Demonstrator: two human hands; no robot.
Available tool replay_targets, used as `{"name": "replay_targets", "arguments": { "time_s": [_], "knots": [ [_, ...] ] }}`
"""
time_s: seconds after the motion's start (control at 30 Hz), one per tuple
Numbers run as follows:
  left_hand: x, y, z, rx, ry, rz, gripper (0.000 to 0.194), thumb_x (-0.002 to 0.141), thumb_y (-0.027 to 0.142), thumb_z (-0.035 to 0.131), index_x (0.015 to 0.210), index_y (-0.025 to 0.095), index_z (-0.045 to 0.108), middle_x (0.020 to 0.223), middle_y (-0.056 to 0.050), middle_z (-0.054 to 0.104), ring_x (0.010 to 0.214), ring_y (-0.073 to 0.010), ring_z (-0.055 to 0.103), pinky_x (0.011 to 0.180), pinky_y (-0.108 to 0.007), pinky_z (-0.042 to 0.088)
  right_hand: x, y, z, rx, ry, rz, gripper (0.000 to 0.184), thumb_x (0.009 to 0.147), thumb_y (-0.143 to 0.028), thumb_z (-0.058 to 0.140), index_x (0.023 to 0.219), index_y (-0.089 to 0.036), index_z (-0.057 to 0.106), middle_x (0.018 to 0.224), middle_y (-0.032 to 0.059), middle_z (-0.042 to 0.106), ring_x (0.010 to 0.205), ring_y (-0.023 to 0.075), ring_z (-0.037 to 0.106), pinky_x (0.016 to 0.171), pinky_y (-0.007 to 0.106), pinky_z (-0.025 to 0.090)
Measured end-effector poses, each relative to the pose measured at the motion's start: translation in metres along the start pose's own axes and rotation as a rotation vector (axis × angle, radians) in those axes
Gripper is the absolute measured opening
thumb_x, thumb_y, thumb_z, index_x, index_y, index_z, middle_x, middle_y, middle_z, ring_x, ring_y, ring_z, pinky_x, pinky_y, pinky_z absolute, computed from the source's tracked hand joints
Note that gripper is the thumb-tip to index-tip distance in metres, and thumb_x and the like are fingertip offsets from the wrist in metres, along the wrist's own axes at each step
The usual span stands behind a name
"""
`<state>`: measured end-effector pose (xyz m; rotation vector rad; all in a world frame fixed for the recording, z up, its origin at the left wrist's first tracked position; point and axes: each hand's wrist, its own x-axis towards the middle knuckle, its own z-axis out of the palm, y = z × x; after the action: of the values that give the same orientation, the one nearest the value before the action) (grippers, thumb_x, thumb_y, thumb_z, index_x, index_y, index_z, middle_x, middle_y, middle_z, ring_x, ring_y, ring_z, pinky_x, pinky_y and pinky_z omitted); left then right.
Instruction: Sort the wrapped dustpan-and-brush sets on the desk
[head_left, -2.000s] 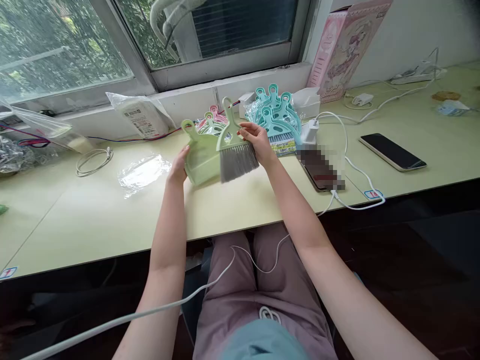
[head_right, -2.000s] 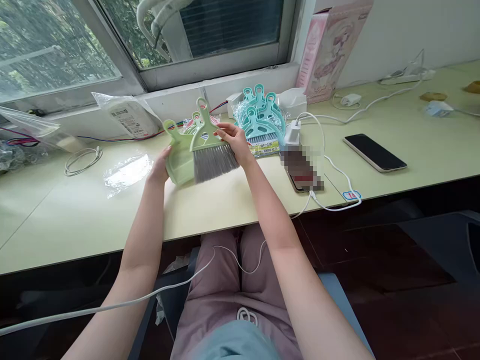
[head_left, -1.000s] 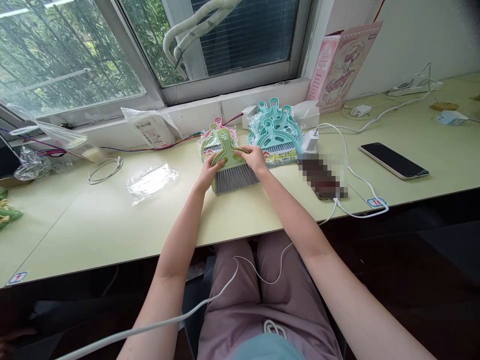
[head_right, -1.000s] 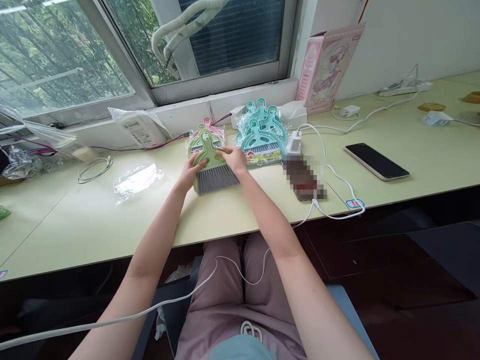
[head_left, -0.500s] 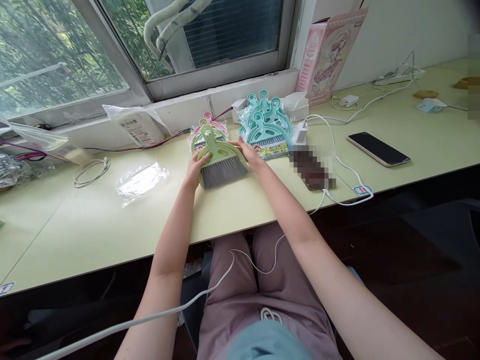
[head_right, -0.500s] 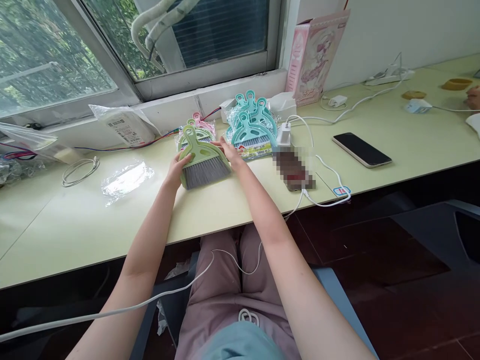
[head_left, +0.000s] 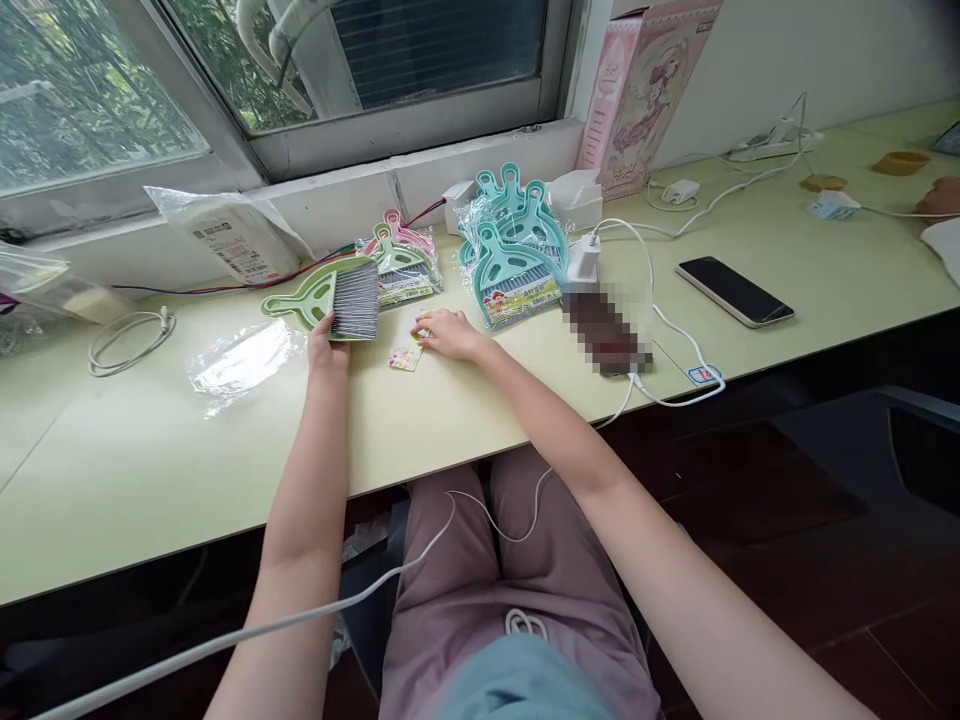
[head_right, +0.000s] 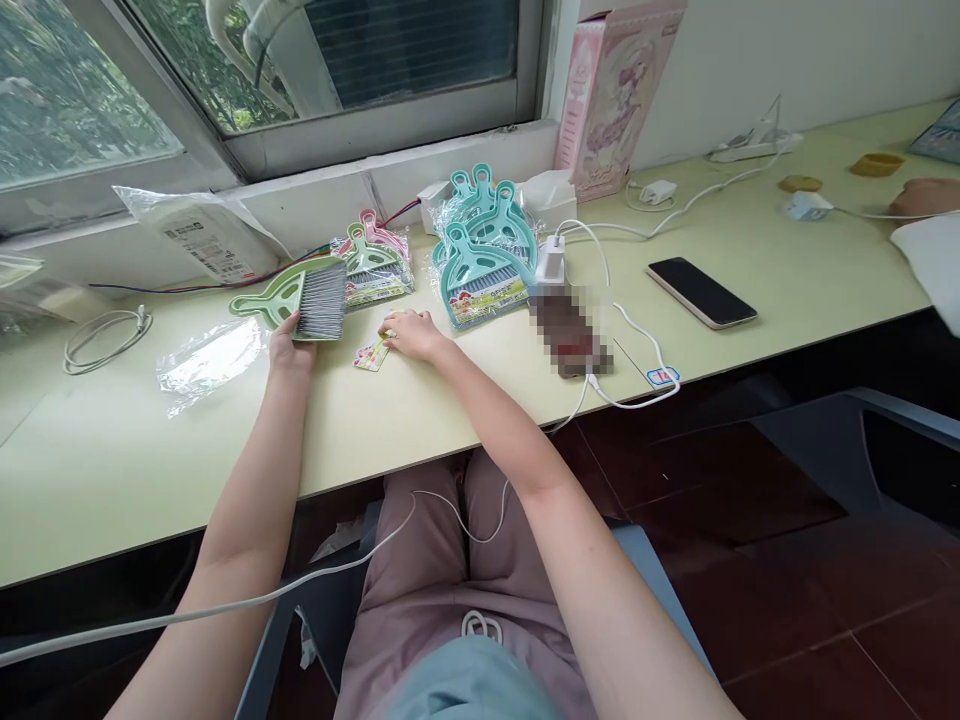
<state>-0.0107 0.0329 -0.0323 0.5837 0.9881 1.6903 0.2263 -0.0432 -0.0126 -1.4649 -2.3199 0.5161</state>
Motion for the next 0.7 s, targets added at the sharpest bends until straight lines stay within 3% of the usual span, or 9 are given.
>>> {"name": "replay_targets", "arguments": {
  "time_s": [0.07,0.17,0.33,0.47,0.6,0.7],
  "knots": [
    [-0.002,-0.004,0.003,-0.059,0.056,-0.062,0.017,0.082,0.002,0.056,0.083,0.018,0.062,0.085,-0.001,0.072,0.086,-0.0106,0.071,0.091,-0.025,0.058,0.000,-0.004,0.001,0.020,0.015,-0.017,0.020,0.095,-0.030,0.059,0.110,-0.024,0.070,0.139,0.0060,0.060,0.130,0.0258,0.050,0.107,0.046,0.034],
    [-0.007,-0.006,0.008,-0.051,0.045,-0.093,0.018,0.080,0.002,0.057,0.085,0.018,0.063,0.088,-0.002,0.072,0.089,-0.0122,0.071,0.093,-0.027,0.058,-0.001,-0.012,0.006,0.004,0.048,-0.016,0.015,0.092,-0.033,0.064,0.100,-0.022,0.071,0.138,0.0066,0.059,0.129,0.0262,0.048,0.105,0.043,0.036],
    [-0.012,-0.004,0.011,-0.028,0.019,-0.118,0.017,0.079,0.001,0.056,0.085,0.015,0.064,0.089,-0.005,0.072,0.092,-0.0145,0.071,0.094,-0.028,0.058,-0.001,-0.017,0.010,-0.112,0.191,0.196,0.046,0.094,-0.040,0.061,0.131,-0.014,0.057,0.139,0.0188,0.053,0.129,0.0326,0.043,0.104,0.048,0.036],
    [-0.012,-0.004,0.011,0.006,0.033,-0.100,0.018,0.076,0.003,0.058,0.085,0.017,0.064,0.089,-0.004,0.073,0.097,-0.0154,0.070,0.095,-0.027,0.058,0.000,-0.013,0.004,-0.088,0.116,0.210,0.053,0.090,-0.033,0.068,0.137,-0.016,0.051,0.139,0.0176,0.053,0.131,0.0322,0.042,0.105,0.048,0.036],
    [-0.011,-0.006,0.009,0.036,0.027,-0.092,0.018,0.075,0.004,0.059,0.085,0.018,0.064,0.088,-0.004,0.073,0.099,-0.0161,0.070,0.096,-0.028,0.057,-0.001,-0.010,-0.002,0.003,0.050,0.207,0.075,0.082,-0.028,0.076,0.147,-0.020,0.040,0.137,0.0152,0.055,0.128,0.0309,0.047,0.103,0.046,0.038],
    [-0.010,-0.008,0.008,0.081,-0.003,-0.071,0.016,0.074,0.006,0.060,0.083,0.019,0.063,0.088,-0.004,0.073,0.101,-0.0164,0.070,0.097,-0.028,0.056,-0.001,-0.008,-0.003,0.047,-0.027,0.177,0.059,0.082,-0.028,0.075,0.136,-0.023,0.054,0.132,0.0116,0.059,0.127,0.0292,0.049,0.103,0.044,0.038]
  ]
}}
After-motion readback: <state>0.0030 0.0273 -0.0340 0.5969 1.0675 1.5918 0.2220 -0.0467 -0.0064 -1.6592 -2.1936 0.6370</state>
